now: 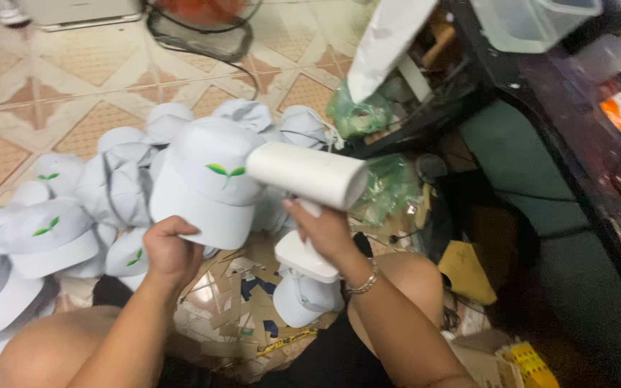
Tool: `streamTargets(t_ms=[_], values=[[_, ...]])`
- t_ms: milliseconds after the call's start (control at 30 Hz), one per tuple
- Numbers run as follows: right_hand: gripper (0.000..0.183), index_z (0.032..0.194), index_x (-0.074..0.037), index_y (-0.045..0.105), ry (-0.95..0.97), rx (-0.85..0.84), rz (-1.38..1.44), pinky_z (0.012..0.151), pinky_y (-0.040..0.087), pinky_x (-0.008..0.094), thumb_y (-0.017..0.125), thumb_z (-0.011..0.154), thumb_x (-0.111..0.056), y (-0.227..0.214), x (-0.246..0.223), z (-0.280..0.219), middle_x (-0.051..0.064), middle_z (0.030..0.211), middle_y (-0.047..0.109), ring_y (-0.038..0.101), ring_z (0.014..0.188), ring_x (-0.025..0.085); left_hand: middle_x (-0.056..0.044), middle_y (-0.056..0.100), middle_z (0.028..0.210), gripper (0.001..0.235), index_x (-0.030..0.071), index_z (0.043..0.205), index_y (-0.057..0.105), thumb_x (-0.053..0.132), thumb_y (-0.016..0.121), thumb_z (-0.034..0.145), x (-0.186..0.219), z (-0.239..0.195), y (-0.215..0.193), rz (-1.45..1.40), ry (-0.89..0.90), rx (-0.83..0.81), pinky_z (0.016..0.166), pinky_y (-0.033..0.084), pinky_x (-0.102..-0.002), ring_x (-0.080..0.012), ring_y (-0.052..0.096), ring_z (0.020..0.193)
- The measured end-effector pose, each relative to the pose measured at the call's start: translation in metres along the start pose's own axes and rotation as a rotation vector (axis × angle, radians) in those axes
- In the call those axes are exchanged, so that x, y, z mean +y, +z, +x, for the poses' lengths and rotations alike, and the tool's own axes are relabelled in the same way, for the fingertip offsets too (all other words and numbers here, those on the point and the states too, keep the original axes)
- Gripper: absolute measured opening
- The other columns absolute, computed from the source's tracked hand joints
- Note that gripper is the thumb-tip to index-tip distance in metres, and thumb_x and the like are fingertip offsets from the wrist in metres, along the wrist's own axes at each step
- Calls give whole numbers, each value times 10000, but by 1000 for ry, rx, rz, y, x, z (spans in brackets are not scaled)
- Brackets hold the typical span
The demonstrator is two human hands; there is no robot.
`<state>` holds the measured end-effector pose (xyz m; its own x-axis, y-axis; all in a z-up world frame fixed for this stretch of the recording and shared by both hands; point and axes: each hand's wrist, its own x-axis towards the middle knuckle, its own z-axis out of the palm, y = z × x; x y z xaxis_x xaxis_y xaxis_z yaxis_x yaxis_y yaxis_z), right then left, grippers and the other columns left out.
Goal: The person sits on the floor surrounded by white baseball caps. They stuff a cap with a cloth, use a hairdryer to heat the logo, spray the cap, and then repeat the process with another cap.
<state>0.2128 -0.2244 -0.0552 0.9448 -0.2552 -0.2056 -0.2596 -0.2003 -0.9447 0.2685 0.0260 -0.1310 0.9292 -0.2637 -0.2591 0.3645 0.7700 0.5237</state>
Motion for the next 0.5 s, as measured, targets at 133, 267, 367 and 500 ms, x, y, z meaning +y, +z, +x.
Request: streamTargets(t_ms=[133,267,367,500], values=[[184,927,-30,612,-5,46,252,386,419,281,748,908,-153,-5,-3,3,15,632,562,513,442,103,-195,643,1263,573,-107,1245,569,46,510,696,-1,-3,-1,-1,-36,13,1077,465,-456,-351,607,1196],[186,965,-35,568,55,-5,335,369,420,288,720,897,-117,-9,-7,-4,29,620,551,514,422,122,-168,662,1259,621,-77,1270,568,45,489,666,1,-4,2,17,-65,25,1033,491,-440,-318,636,1167],[167,982,-24,596,21,-126,302,399,431,280,726,909,-99,-9,-7,-7,33,644,572,519,448,118,-201,655,1204,589,-109,1273,549,41,500,706,2,-5,3,20,-62,-20,978,506,-466,-355,634,1100],[184,975,-34,593,87,21,252,380,433,281,730,889,-120,-10,-3,1,34,630,570,518,431,119,-188,652,1198,591,-103,1273,545,5,493,695,3,-7,1,26,-34,-40,978,513,-451,-338,639,1097]])
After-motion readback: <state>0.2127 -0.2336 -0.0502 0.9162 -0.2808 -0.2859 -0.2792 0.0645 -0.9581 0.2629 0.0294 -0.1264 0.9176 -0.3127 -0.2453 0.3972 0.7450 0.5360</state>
